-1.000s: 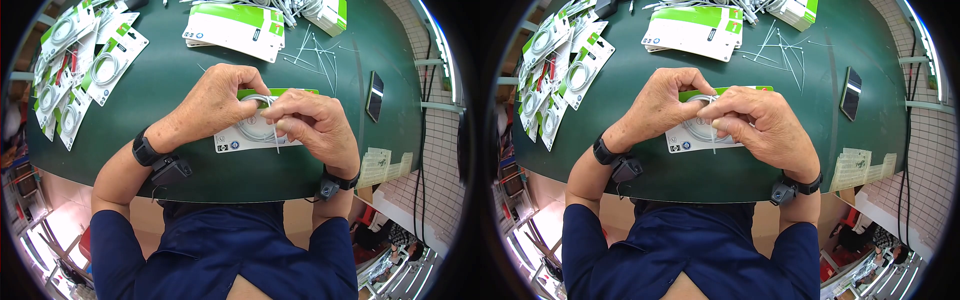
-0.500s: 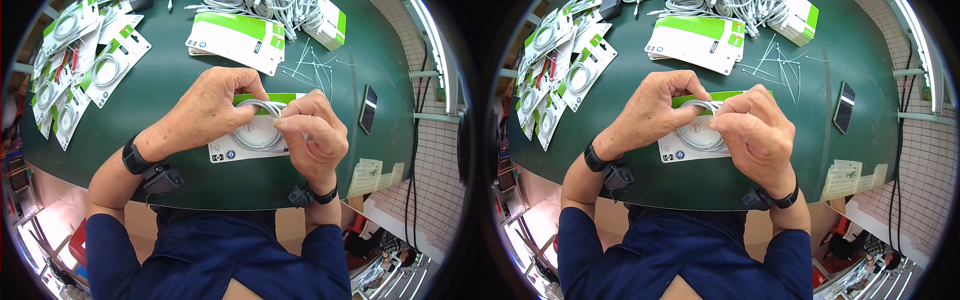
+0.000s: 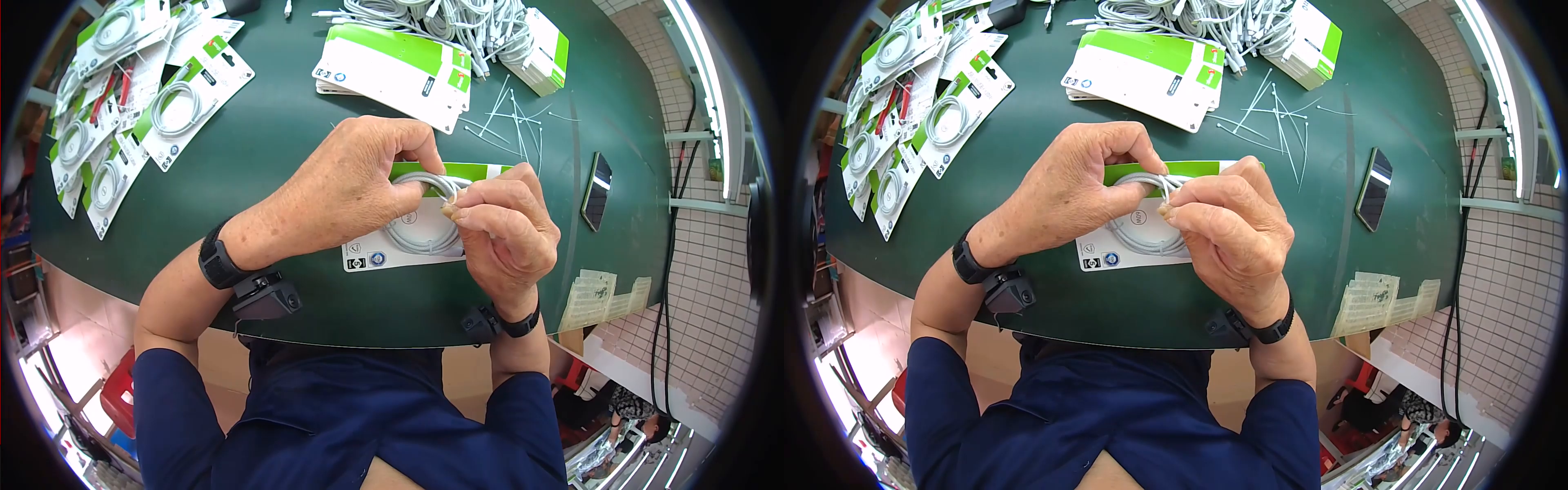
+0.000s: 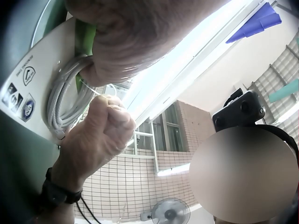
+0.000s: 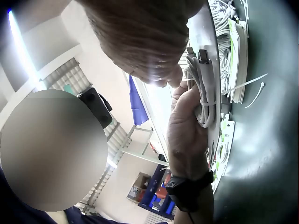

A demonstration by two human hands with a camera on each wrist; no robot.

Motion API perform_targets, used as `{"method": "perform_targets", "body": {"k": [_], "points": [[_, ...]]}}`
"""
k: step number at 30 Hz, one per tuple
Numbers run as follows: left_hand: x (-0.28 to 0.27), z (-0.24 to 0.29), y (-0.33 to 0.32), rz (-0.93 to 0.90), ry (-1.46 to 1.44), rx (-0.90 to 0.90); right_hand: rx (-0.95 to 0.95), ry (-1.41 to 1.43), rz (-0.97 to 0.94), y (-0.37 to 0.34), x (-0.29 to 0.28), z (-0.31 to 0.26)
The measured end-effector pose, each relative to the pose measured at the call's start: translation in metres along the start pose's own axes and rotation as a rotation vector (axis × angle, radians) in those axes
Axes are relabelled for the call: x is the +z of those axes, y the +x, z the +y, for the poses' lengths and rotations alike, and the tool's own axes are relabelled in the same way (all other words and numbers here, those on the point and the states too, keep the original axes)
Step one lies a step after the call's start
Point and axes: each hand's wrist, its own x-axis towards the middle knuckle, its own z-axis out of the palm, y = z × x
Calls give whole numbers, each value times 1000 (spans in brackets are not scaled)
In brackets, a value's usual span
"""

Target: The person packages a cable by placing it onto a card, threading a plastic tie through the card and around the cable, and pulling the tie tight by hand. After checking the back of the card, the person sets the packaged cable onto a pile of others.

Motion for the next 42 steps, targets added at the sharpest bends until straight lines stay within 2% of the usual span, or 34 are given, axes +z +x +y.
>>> {"method": "perform_targets", "body": {"k": [9,12,16,20,28,42], "points": [[2,-6,1,2,-5,19,-21,-50,-68,0,2,4],[3,-6,1,-8,-34,-27,-119,-161,-151,1,6,5],[5,-6,0,-20,-55,-7,-194,-159,-125,3,1,5],[4,-8,2,-21,-42,6,-163,-97,-49,1,6,8],[5,-13,3,11,-63,-7,-200,-202,-152,0,3,5],[6,-20,3,21,-56,17,-165,-249,-96,-3,11,2]]}}
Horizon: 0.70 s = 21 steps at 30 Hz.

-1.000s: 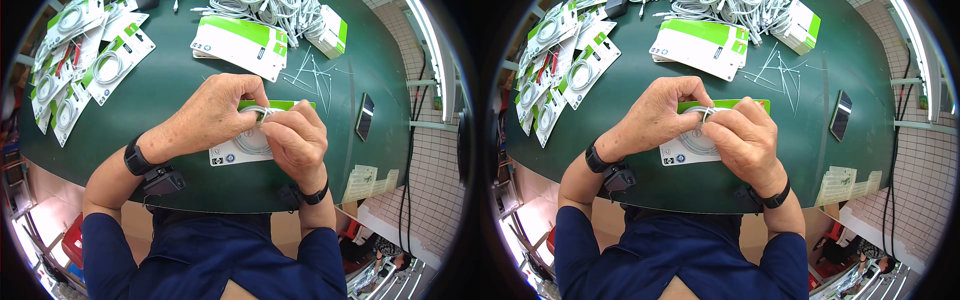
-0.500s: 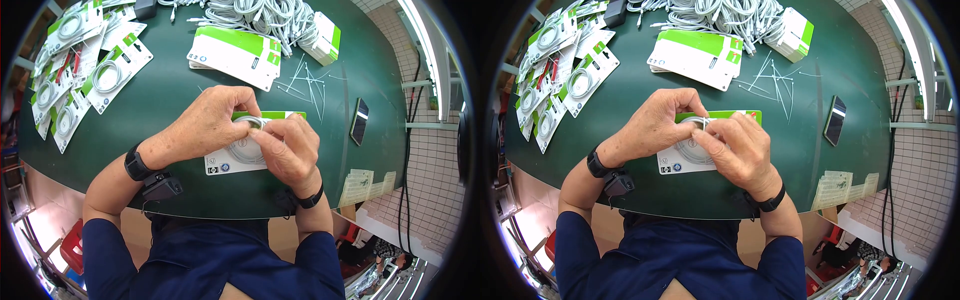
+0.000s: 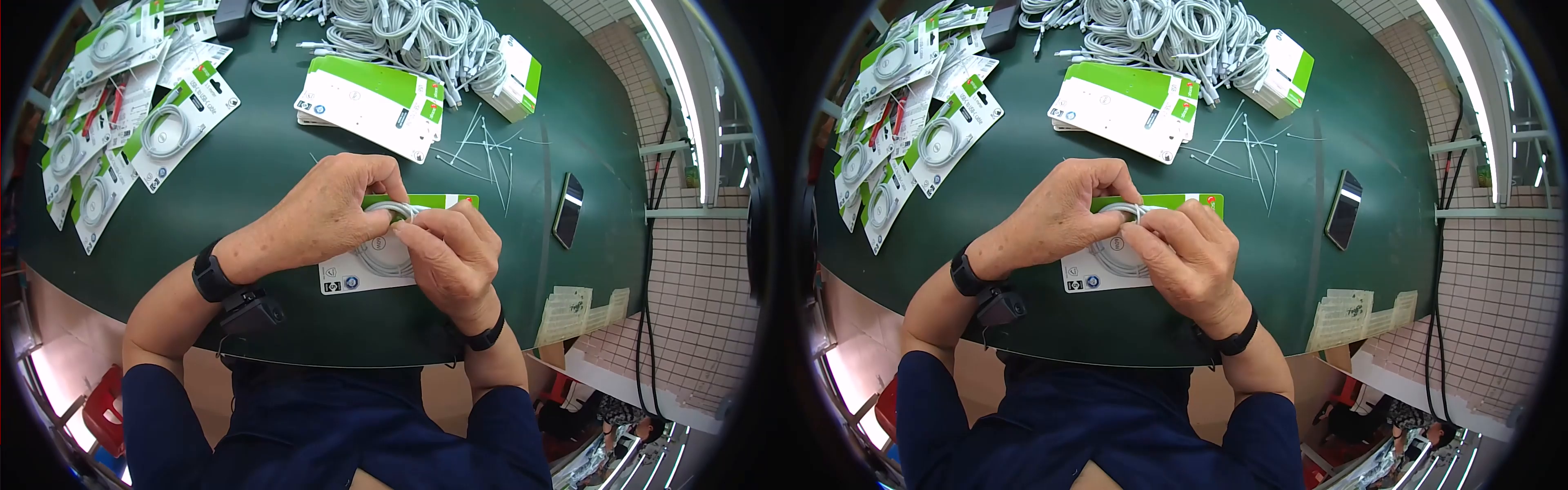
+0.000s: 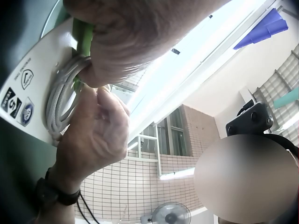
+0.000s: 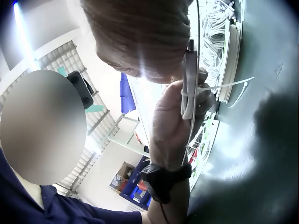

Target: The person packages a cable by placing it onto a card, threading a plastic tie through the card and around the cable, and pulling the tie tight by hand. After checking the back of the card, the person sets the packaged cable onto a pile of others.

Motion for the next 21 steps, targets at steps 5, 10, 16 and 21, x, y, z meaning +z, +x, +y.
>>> {"method": "perform_targets", "body": {"k": [5,10,16,21], "points": [[-1,2,1,-30,22,-39,41,35,-52,2,1,3],[1,1,1,-44,18,-62,59,7,-97,5,-1,-1],[-4,8,1,-73,48,-61,157,114,-116,8,-11,-3],[-7,12,1,-84,-78,-80,498,306,243,3,-43,23]]}}
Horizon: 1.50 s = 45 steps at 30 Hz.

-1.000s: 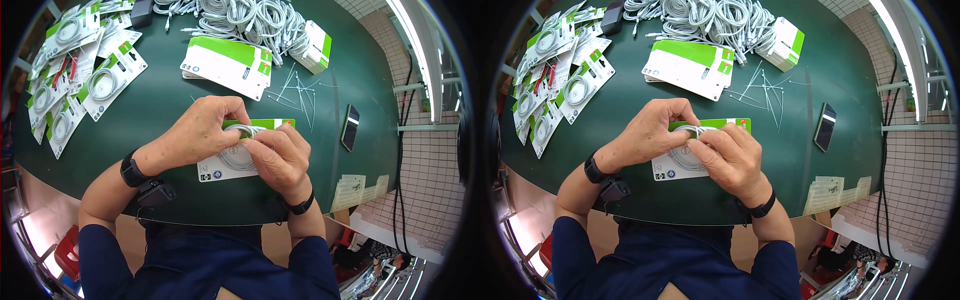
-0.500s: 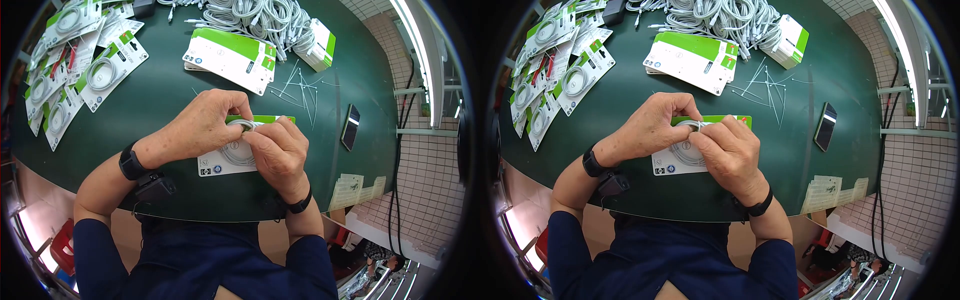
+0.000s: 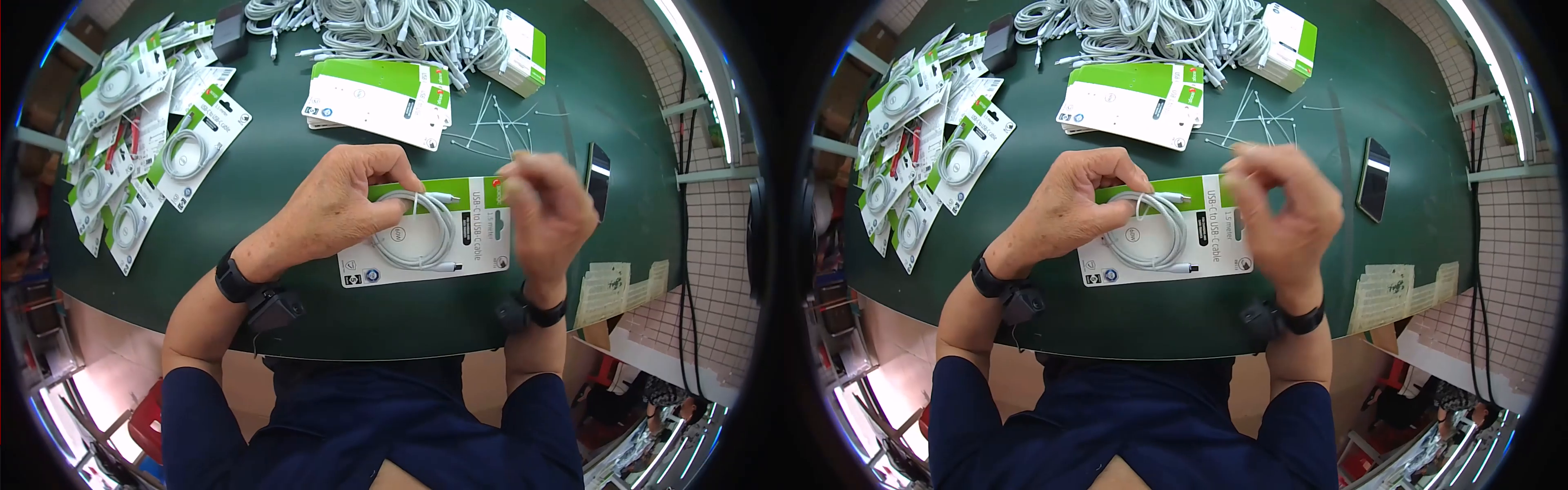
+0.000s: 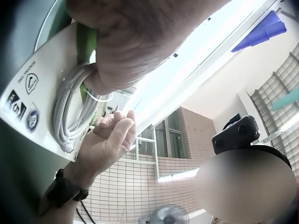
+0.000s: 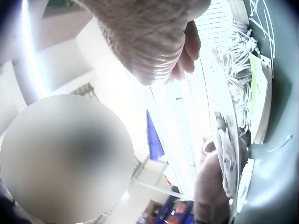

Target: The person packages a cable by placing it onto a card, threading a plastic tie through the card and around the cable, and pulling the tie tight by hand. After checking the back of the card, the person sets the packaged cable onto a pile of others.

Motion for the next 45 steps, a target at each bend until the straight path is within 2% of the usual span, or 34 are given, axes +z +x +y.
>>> {"method": "perform_targets", "body": {"k": [1,2,4,5,7,8,10,11,14,15,18,23,26,29,35,39,42,45], "points": [[1,1,-1,11,-64,18,149,68,144,1,-5,5],[1,3,-2,-7,-52,12,159,71,165,5,-9,15],[2,8,-3,-13,-119,51,437,218,108,8,-12,32],[2,10,-4,-15,-152,68,443,226,130,4,-7,30],[2,14,-5,-21,-145,57,539,414,-216,1,8,24],[2,15,-6,-8,-155,52,540,423,-201,-6,12,28],[2,17,-7,-3,-155,45,339,741,-495,-25,24,43],[1,17,-7,3,-146,45,334,745,-487,-32,25,45],[1,17,-7,22,-125,48,893,1328,-405,-53,17,43],[2,16,-7,30,-112,67,888,1332,-403,-54,17,43],[4,12,-6,54,-96,111,820,1038,-473,-51,16,42],[7,8,-5,41,-73,121,859,1124,-367,-48,25,46],[9,8,-7,19,-92,96,431,1071,-568,-38,26,65],[7,8,-6,-32,-105,18,481,936,-557,-32,26,56],[11,4,-6,-7,-93,50,468,707,-526,-21,25,31],[14,3,-9,3,-54,135,343,492,-514,-14,28,31],[15,6,-12,-66,22,168,-8,38,-441,-15,34,51],[15,3,-11,-48,7,216,-56,79,-377,-6,40,43]]}}
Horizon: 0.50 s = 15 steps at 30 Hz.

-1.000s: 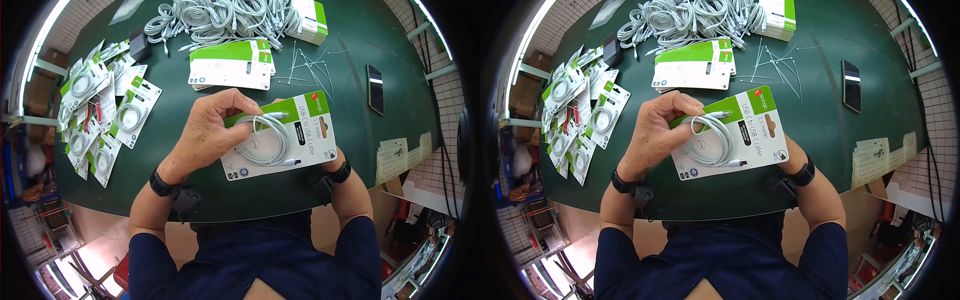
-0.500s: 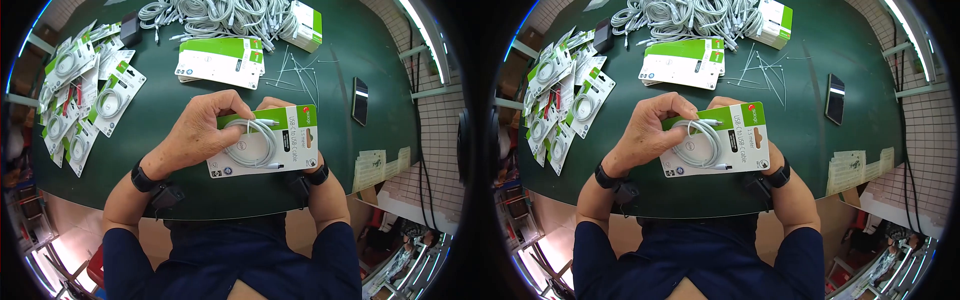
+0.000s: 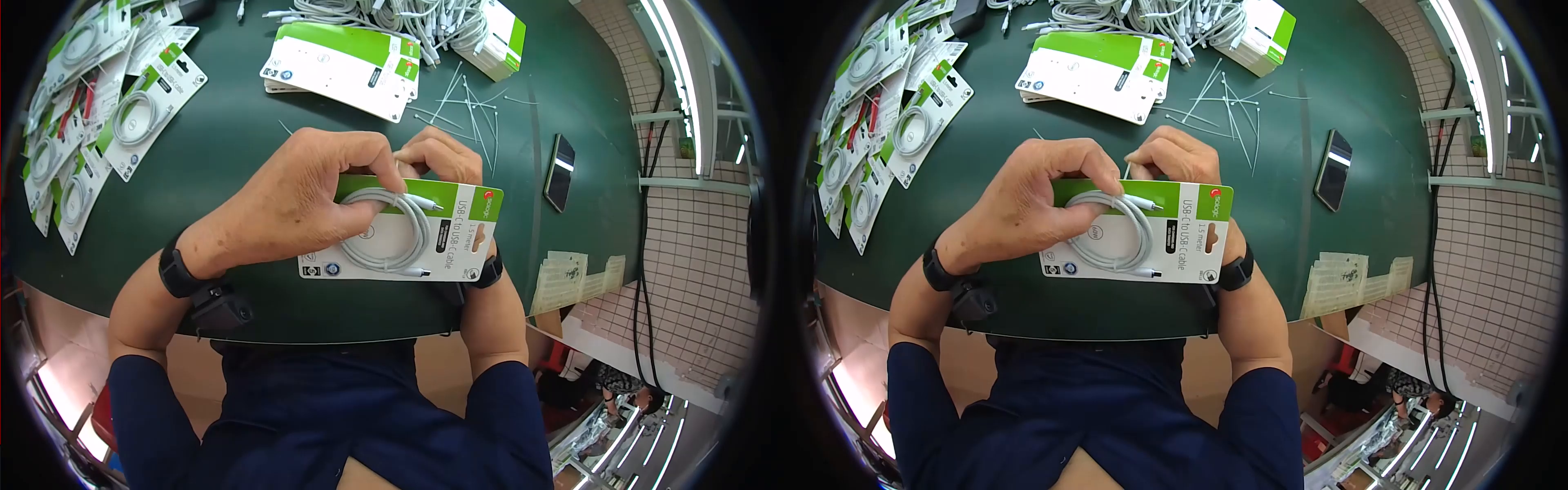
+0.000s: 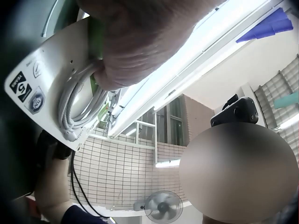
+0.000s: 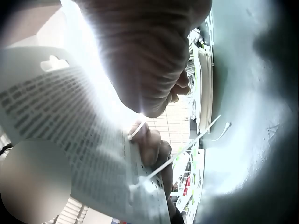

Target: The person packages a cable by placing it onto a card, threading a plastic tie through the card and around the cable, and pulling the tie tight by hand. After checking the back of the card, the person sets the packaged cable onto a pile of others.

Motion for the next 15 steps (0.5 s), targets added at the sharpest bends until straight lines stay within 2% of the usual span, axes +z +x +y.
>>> {"method": "perform_targets", "body": {"k": [1,4,9,10,12,15], "points": [[1,1,-1,0,-13,-5,-27,18,49,-1,1,-2],[-1,8,0,-79,196,88,-26,-20,48,-2,-2,-3],[-2,5,0,-111,291,136,-45,-114,74,-3,-3,-1],[-2,4,-1,-120,398,172,-48,-106,94,-3,-5,-1],[-1,3,-1,-145,611,251,4,-45,18,-3,-13,-2],[3,0,-3,-148,688,341,13,-7,-6,-2,-13,-5]]}}
